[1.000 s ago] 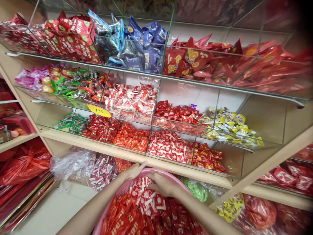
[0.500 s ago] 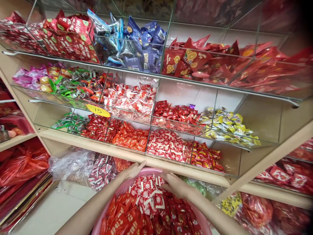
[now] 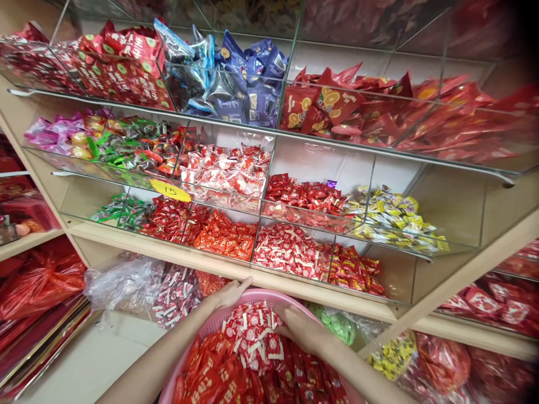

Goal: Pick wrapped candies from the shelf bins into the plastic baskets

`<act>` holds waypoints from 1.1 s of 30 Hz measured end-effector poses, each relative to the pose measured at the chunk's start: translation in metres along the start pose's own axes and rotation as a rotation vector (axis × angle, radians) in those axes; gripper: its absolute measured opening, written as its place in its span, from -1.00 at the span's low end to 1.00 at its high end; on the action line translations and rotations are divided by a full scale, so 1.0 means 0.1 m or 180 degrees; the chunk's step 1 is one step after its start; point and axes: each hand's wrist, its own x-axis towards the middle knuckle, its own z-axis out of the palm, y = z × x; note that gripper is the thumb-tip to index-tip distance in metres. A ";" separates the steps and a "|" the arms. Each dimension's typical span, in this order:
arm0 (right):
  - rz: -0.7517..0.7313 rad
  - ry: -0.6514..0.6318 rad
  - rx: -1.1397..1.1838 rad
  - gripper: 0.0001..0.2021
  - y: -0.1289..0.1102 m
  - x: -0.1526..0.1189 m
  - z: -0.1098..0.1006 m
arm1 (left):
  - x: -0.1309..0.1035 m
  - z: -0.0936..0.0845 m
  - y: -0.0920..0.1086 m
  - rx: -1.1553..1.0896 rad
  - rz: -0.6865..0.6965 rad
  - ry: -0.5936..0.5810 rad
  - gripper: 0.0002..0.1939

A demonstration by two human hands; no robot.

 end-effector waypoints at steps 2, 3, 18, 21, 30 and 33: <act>-0.0040 0.0018 -0.0013 -0.76 0.01 0.01 0.03 | 0.00 0.00 0.01 0.0001 0.0033 0.0052 -0.13; -0.0042 0.0036 -0.0021 -0.74 0.02 0.02 0.05 | 0.00 0.01 0.01 -0.0004 0.0053 0.0063 -0.13; 0.0182 0.0444 -0.0094 -0.82 0.02 0.02 -0.16 | 0.01 0.01 0.00 0.0014 -0.0016 0.0042 -0.10; 0.0330 0.0431 -0.0381 -0.84 0.03 -0.01 -0.21 | 0.01 0.01 0.01 0.0012 -0.0061 0.0066 -0.07; 0.0727 0.0139 -0.0336 -0.81 0.04 -0.02 -0.10 | 0.03 0.02 -0.02 0.0020 -0.0117 0.0070 -0.06; 0.0680 0.0132 -0.0347 -0.88 0.04 -0.01 -0.08 | 0.02 0.01 0.00 0.0072 -0.0081 0.0044 -0.06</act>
